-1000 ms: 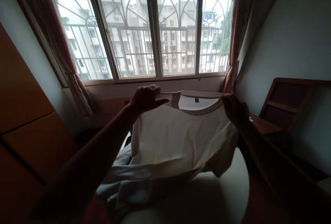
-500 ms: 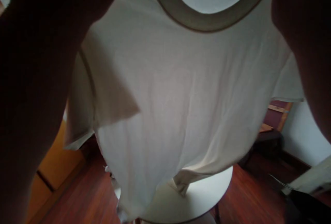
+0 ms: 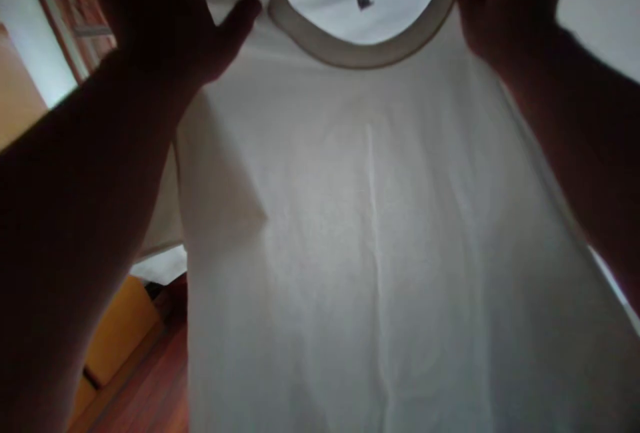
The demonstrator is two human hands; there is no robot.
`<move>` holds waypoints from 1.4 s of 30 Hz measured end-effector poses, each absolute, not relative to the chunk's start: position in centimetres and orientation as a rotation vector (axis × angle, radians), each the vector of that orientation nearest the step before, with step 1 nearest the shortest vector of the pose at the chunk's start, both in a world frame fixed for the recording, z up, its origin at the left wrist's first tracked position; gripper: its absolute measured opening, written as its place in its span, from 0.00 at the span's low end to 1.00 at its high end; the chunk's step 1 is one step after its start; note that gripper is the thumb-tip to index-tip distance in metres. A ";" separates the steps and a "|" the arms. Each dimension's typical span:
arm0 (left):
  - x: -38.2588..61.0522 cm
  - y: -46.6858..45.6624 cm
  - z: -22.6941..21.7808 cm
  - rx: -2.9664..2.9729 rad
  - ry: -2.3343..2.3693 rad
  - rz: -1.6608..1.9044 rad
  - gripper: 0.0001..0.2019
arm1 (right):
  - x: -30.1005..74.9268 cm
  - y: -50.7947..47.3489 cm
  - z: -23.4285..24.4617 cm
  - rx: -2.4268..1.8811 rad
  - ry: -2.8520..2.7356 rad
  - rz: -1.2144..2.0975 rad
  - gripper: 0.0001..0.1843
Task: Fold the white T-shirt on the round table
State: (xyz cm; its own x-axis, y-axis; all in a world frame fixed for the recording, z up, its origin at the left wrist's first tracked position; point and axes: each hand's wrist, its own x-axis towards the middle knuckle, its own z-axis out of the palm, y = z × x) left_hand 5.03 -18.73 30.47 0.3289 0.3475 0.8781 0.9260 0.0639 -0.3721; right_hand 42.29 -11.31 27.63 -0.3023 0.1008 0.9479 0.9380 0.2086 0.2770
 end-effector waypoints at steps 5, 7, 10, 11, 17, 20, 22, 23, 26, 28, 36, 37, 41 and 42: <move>4.4 -14.6 28.7 -1.529 -1.319 -0.621 0.41 | 41.1 -6.0 25.5 -1.176 -1.624 -1.144 0.51; 3.7 -11.9 27.0 -1.570 -1.385 -0.574 0.38 | 40.6 -3.4 23.6 -1.221 -1.698 -1.127 0.40; 2.4 -7.6 23.4 -1.630 -1.463 -0.514 0.35 | 39.6 0.7 20.0 -1.230 -1.798 -1.086 0.32; 1.9 -6.1 22.1 -1.639 -1.472 -0.485 0.35 | 39.1 2.1 18.7 -1.230 -1.821 -1.070 0.31; -1.5 2.7 16.7 -1.668 -1.480 -0.414 0.37 | 35.7 10.8 12.8 -1.204 -1.904 -0.961 0.33; -2.6 6.8 15.2 -1.686 -1.489 -0.416 0.35 | 34.1 14.9 11.2 -1.214 -1.931 -0.909 0.32; -3.1 9.5 14.0 -1.703 -1.500 -0.407 0.34 | 33.2 17.6 10.2 -1.251 -1.955 -0.866 0.31; -3.4 10.8 13.3 -1.710 -1.507 -0.400 0.34 | 32.8 18.8 9.6 -1.280 -1.968 -0.844 0.30; -4.0 14.9 10.9 -1.748 -1.545 -0.366 0.33 | 31.5 22.3 7.7 -1.381 -2.037 -0.775 0.28; -4.4 17.4 9.3 -1.762 -1.593 -0.340 0.32 | 30.6 24.3 6.4 -1.438 -2.087 -0.734 0.27; -4.8 23.9 3.6 -1.740 -1.807 -0.364 0.27 | 27.1 29.4 1.0 -1.545 -2.217 -0.620 0.23; -4.8 24.2 2.9 -1.746 -1.834 -0.354 0.26 | 26.8 29.6 0.3 -1.558 -2.229 -0.602 0.23; -5.3 24.8 -0.3 -1.772 -1.924 -0.277 0.22 | 26.0 29.8 -2.4 -1.616 -2.273 -0.525 0.21; -5.4 25.0 -1.1 -1.776 -1.941 -0.263 0.22 | 25.9 29.8 -3.1 -1.630 -2.287 -0.504 0.21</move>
State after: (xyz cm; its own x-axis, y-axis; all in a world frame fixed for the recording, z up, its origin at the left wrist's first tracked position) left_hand -5.41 24.99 -1.09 -0.0312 0.8789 0.4759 0.9740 0.1336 -0.1830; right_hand 25.91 29.77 -3.14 -0.3196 0.8467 0.4254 0.9471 0.2996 0.1153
